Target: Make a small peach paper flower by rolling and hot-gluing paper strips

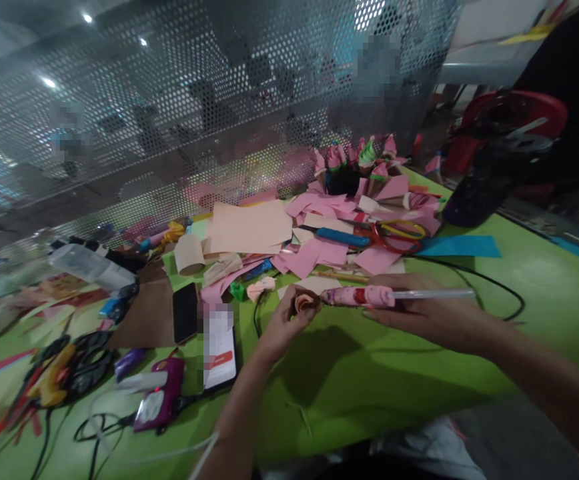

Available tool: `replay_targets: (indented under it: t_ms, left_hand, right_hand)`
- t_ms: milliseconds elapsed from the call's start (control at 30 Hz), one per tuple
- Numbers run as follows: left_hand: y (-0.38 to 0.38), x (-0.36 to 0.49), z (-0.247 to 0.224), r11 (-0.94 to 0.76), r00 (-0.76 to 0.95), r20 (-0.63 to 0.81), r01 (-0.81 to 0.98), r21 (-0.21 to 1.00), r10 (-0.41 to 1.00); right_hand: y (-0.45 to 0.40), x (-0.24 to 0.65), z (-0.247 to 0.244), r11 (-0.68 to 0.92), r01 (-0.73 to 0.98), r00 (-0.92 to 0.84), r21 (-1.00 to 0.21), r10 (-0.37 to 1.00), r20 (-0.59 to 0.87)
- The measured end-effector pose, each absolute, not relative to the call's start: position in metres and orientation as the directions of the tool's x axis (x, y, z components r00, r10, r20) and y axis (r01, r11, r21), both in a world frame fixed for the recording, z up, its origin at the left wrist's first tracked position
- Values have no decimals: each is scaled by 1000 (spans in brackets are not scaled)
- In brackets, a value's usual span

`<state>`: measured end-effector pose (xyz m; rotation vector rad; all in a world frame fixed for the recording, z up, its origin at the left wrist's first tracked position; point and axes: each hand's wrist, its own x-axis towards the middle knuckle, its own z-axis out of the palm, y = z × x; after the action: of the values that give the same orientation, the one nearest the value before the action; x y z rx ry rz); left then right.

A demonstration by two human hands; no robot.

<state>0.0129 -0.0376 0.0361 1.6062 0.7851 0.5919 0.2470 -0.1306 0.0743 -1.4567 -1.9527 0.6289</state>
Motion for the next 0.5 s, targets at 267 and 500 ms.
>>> replay_targets:
  t_ms: [267,500]
  left_hand:
    - [-37,13,36,-63,642,-59,166,984,765]
    - [-35,12,34,-83,656,-30,141,987,754]
  right_hand:
    - [-130,243,78,255,669,-163,-698,967,197]
    - [-134,245,79,269,668,-194,-694,963,187]
